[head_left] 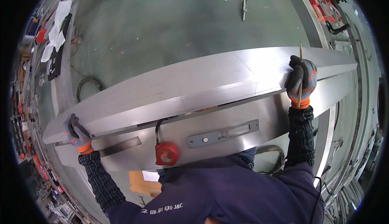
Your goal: The person measures and marks a long metal beam using a ruler and pencil, then consults a printed document while seated at a workbench. They continue to mark the beam at multiple points, referencing the document repeatedly.
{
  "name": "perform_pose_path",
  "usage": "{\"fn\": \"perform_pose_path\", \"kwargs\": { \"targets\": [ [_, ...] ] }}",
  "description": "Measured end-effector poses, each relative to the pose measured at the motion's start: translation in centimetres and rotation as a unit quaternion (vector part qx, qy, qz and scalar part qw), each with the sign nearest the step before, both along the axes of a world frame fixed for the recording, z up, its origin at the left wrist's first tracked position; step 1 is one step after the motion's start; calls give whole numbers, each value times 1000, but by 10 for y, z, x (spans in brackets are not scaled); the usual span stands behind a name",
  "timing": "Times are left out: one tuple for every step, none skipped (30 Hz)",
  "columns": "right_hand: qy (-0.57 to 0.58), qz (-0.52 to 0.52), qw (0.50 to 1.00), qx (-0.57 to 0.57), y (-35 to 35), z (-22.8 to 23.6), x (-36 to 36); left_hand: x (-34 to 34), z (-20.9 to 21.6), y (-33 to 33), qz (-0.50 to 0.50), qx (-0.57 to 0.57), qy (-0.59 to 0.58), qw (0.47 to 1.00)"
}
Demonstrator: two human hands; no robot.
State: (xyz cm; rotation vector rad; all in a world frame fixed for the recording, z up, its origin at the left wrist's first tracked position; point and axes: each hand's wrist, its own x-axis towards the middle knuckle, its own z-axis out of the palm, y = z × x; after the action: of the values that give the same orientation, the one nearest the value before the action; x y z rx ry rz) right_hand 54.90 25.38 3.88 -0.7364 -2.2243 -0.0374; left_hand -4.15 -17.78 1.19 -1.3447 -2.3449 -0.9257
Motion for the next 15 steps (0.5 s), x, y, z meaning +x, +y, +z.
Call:
{"fn": "perform_pose_path", "kwargs": {
  "targets": [
    [-6,-4,1000,10,0,-2,-2,-2,2,-3,-2,-2,5,1000],
    [-11,-2,1000,17,1,0,-2,-3,0,-4,-3,1,2,1000],
    [-15,0,1000,23,1,3,-2,-5,-3,-4,-2,4,-2,1000],
    [-16,6,999,27,0,3,-5,-6,-3,-7,3,5,-3,1000],
    [6,6,1000,4,2,-3,-4,-6,-1,-8,2,14,-29,999],
    [8,6,1000,1,2,-3,-2,-6,-1,-7,2,24,-56,998],
    [7,-3,1000,-9,0,-2,-1,5,9,8,7,-1,-30,1000],
    [6,-11,1000,-18,0,0,-2,8,15,14,8,-21,-3,1000],
    [36,-12,999,-12,1,-3,-4,6,16,17,8,-17,-2,1000],
    [32,-27,999,-26,-1,-2,-7,5,14,14,10,-13,-2,1000],
    [18,-22,999,-27,0,-2,-5,3,12,13,12,-8,-8,1000],
    [4,-18,999,-27,1,-3,-4,1,11,11,14,-4,-14,1000],
    [10,-17,999,-33,1,-3,-4,0,10,11,14,0,-22,1000],
    [9,-12,999,-28,2,-2,-5,0,11,11,12,0,-16,1000],
    [9,-8,1000,-23,3,-2,-5,-1,12,11,10,1,-10,1000]
  ]
}}
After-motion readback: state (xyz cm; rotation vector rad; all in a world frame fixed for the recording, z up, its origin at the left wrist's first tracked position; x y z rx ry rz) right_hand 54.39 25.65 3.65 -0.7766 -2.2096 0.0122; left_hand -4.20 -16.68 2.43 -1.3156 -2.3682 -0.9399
